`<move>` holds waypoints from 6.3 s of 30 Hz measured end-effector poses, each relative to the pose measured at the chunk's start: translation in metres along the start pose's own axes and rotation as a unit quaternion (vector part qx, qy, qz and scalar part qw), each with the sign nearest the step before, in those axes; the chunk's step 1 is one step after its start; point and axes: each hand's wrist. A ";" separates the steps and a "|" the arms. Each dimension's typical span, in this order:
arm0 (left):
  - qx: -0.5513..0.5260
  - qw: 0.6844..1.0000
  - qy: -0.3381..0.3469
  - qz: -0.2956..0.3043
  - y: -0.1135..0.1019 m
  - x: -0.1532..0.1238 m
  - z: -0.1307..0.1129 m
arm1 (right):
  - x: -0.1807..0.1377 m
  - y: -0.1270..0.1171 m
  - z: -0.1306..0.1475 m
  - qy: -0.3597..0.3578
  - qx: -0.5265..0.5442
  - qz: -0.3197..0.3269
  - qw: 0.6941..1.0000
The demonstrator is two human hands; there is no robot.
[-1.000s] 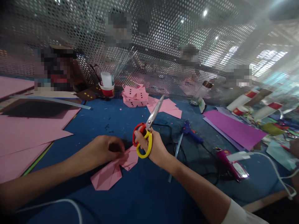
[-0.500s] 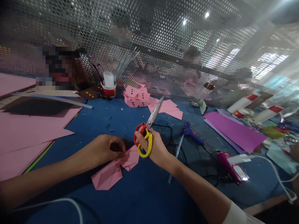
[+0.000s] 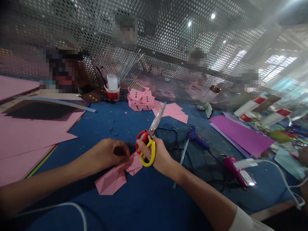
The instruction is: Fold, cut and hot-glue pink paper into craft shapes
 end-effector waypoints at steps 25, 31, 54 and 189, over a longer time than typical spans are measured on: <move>-0.002 1.000 -0.005 -0.009 -0.001 -0.002 -0.004 | -0.008 -0.009 0.001 0.016 -0.004 -0.025 1.000; -0.006 1.000 -0.010 -0.006 0.000 -0.002 -0.004 | -0.010 -0.006 0.004 0.022 0.003 -0.009 1.000; 0.007 1.000 -0.002 -0.012 0.002 -0.001 -0.001 | 0.000 0.009 -0.005 0.013 0.034 -0.007 0.999; -0.176 0.964 0.141 -0.139 -0.016 -0.008 -0.005 | 0.005 -0.057 0.017 -0.098 -0.003 -0.126 0.987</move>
Point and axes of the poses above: each hand's wrist, its own x-axis towards the middle knuckle, its own y-axis out of the palm, z = x × y, and after that the axes turned 11 degrees about z, right-handed
